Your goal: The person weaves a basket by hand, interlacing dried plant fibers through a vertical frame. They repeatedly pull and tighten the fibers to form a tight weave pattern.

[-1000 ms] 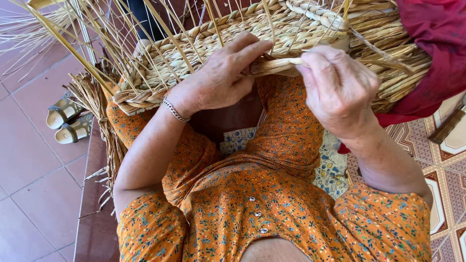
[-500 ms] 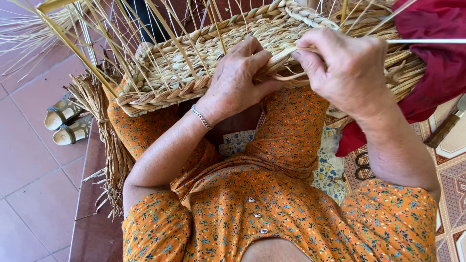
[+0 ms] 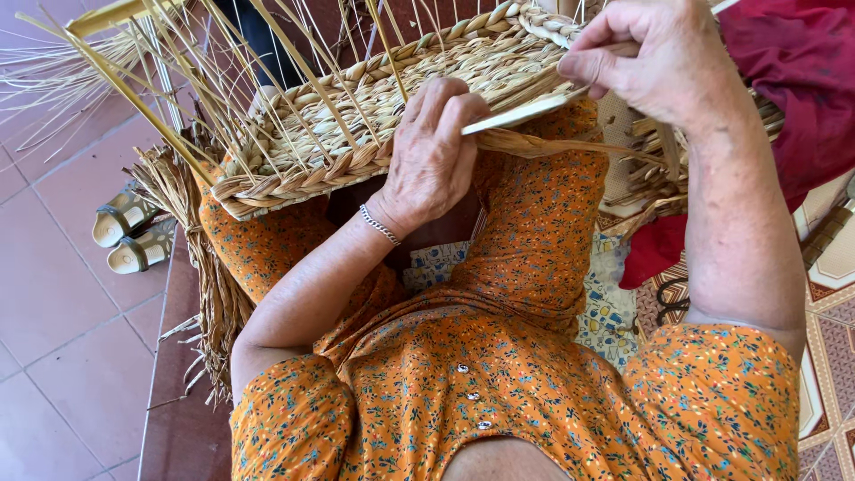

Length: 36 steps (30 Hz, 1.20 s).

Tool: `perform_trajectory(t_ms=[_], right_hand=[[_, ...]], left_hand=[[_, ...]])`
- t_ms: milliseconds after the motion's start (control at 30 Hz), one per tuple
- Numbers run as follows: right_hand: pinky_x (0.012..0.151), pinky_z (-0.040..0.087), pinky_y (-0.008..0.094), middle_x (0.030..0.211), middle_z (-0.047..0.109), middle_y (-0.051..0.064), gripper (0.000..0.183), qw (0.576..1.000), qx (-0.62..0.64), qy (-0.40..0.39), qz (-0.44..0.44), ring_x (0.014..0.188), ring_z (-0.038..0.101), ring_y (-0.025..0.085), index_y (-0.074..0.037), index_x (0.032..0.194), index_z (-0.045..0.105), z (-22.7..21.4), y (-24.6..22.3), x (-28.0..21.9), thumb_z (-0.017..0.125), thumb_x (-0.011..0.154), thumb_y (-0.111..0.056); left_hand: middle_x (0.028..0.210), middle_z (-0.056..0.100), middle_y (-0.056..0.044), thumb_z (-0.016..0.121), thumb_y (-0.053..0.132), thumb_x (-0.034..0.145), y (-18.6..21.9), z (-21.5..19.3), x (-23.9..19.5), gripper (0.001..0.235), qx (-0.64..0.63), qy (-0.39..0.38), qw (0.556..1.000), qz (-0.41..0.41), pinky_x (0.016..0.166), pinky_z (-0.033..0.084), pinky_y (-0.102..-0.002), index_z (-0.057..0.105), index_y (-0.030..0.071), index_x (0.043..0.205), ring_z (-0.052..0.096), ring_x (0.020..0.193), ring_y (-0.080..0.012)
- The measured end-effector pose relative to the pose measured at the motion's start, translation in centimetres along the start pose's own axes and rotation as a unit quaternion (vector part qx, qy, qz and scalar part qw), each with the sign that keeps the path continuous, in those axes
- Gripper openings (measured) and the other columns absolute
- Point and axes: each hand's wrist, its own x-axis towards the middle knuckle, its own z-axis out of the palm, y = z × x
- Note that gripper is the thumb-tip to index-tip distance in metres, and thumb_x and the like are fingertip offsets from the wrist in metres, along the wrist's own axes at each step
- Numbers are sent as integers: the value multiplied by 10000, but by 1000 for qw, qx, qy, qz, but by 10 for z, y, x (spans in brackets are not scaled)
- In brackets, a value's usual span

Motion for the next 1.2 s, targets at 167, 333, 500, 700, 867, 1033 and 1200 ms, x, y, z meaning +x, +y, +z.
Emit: perform_trajectory(t_ms=[167,333,500,700,867,1033,1200], right_hand=[[656,548,233,937,739,35,137,999,39,10,34,752,681,82,-40,1094,747,-1,-16,9,810,1031,-144],[800,577,384,990,745,85,82,911,-340,151,-179,971,709,245,-38,1019,765,16,-69,-23,807,970,-89],[1149,301,666,1101,728,70,104,824,-420,232,-300,1356,567,343,-46,1072,752,54,-99,-67,700,993,-88],[1153,-65,700,1064,822,-98,111,774,-509,248,-284,1328,588,274,-268,1060,841,70,-81,-120,765,983,-292],[1189,26,694,1078,784,-82,81,829,-465,259,-170,1403,596,314,-167,1122,811,66,-40,-133,771,1058,-195],[1229,278,518,1055,769,15,186,881,-424,199,-66,1241,634,205,-153,1229,757,56,-11,-105,808,1090,-266],[929,506,475,904,702,104,400,946,-247,151,-148,888,683,264,-30,1100,688,63,-16,-65,846,950,-366]], left_hand=[[1195,539,-119,680,-23,909,-3,-12,0,335,-2,-20,999,47,978,485,-439,568,47,1217,570,1091,-310],[1185,580,-90,771,55,959,-5,-7,-1,224,25,2,999,36,905,519,-400,624,29,1125,599,1031,-285],[1209,608,-94,787,59,945,-11,-4,-7,199,35,30,997,54,881,538,-382,622,38,1054,615,1007,-270],[1187,599,-88,735,-5,880,-9,-4,-9,205,31,25,997,66,843,524,-394,611,32,1039,617,986,-264],[1184,594,-77,736,-2,872,-8,-3,-10,235,28,43,995,81,846,519,-390,620,40,1072,619,988,-254],[1180,615,-93,760,49,944,-2,-4,-9,217,24,30,997,62,838,523,-388,627,21,1112,616,972,-262],[1074,635,-86,771,113,953,2,-5,0,182,36,7,999,-12,849,529,-393,628,77,1061,632,954,-268]])
